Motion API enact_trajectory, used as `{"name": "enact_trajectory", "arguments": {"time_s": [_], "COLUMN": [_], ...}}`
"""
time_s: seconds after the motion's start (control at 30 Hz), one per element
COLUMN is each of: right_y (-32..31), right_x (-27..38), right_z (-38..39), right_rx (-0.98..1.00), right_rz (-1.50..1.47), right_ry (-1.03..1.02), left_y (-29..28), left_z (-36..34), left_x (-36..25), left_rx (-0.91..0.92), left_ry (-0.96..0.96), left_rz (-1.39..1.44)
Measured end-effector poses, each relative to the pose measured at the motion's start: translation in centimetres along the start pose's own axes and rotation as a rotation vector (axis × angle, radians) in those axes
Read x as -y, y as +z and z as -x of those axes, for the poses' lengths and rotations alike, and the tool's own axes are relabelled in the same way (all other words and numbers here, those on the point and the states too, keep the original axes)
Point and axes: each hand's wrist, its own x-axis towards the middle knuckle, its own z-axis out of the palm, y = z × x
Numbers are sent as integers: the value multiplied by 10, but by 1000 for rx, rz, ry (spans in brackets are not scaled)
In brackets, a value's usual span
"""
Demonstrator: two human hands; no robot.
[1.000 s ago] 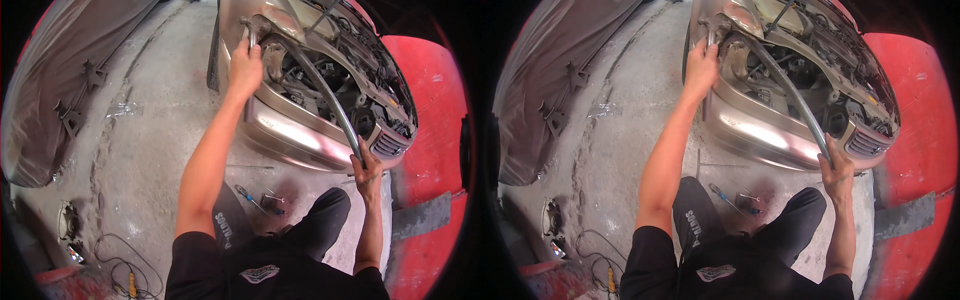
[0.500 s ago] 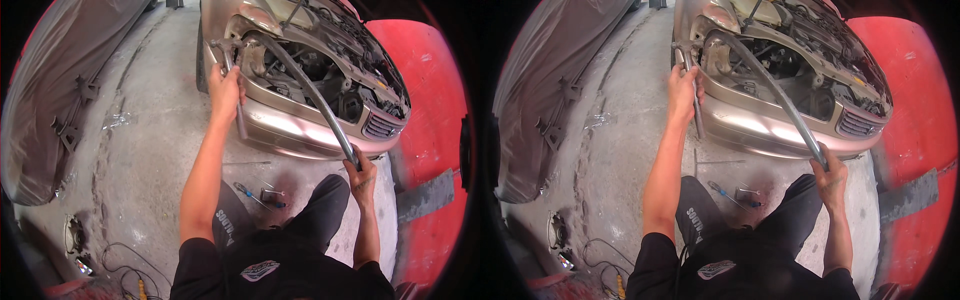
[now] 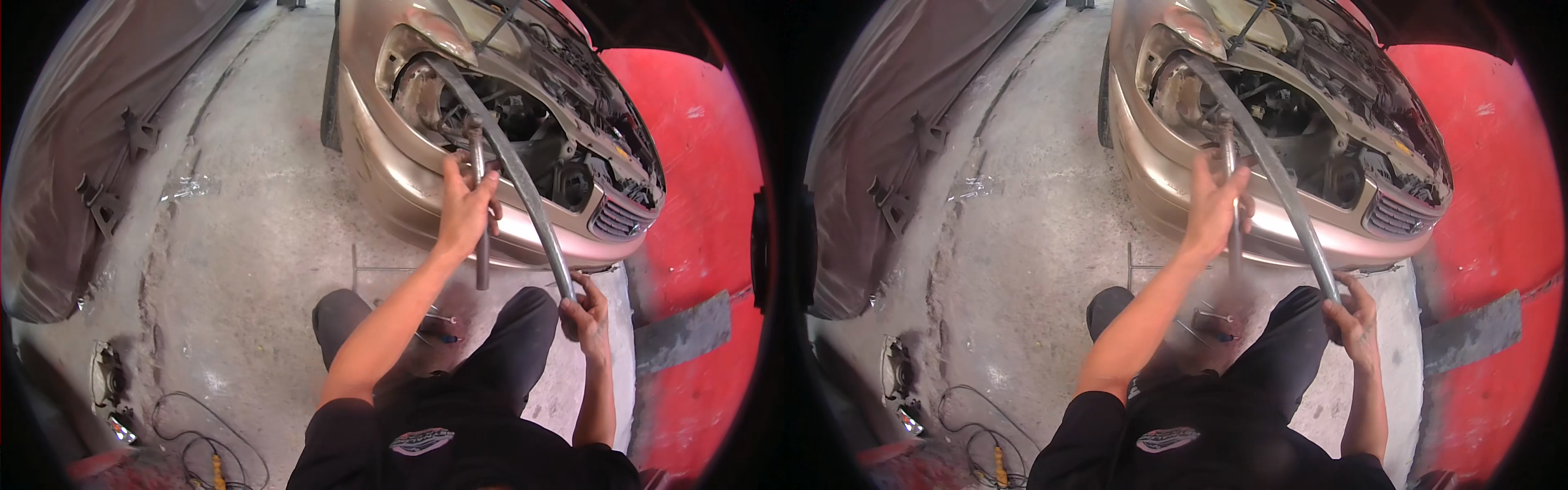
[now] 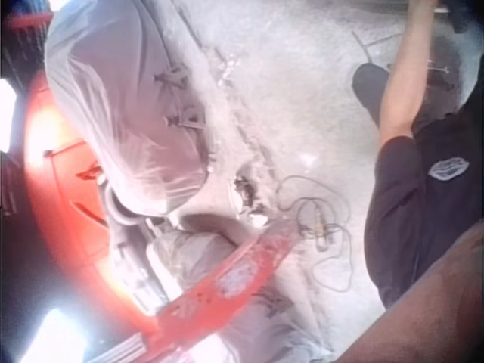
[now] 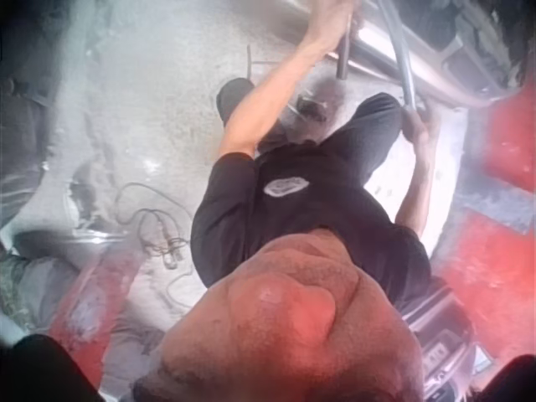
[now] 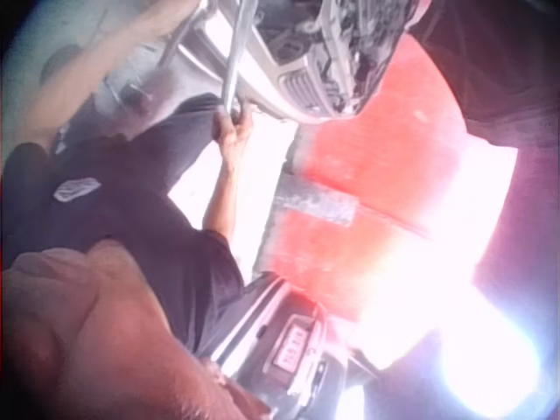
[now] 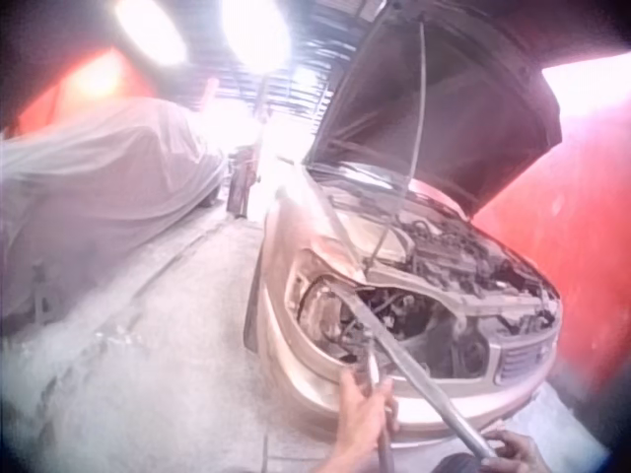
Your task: The person uses a metal bar and a hammer to straighten a bent part of the vehicle's headlight frame, striking the bar with the hammer and then checking the fit by hand.
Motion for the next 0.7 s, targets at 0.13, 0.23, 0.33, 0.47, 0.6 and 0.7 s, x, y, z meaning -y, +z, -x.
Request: {"name": "enact_trajectory", "arguments": {"time_s": [0.13, 0.23, 0.33, 0.47, 0.6, 0.7], "right_y": [-10, -19, -27, -28, -3, 9], "right_x": [-3, 5, -1, 5, 48, 73], "right_z": [-6, -20, -32, -49, -57, -78], "right_rx": [179, 290, 437, 458, 286, 144], "right_rz": [-84, -36, -173, -52, 198, 378], "right_ry": [33, 57, 26, -9, -113, -159], "left_y": [17, 20, 23, 26, 36, 43], "left_z": [-6, -14, -21, -20, -25, -31], "left_x": [15, 14, 12, 5, 2, 0], "left_rx": [-3, -47, -67, -74, -110, -124], "left_ry": [113, 160, 186, 129, 253, 213], "left_rz": [99, 57, 128, 69, -21, -3]}}
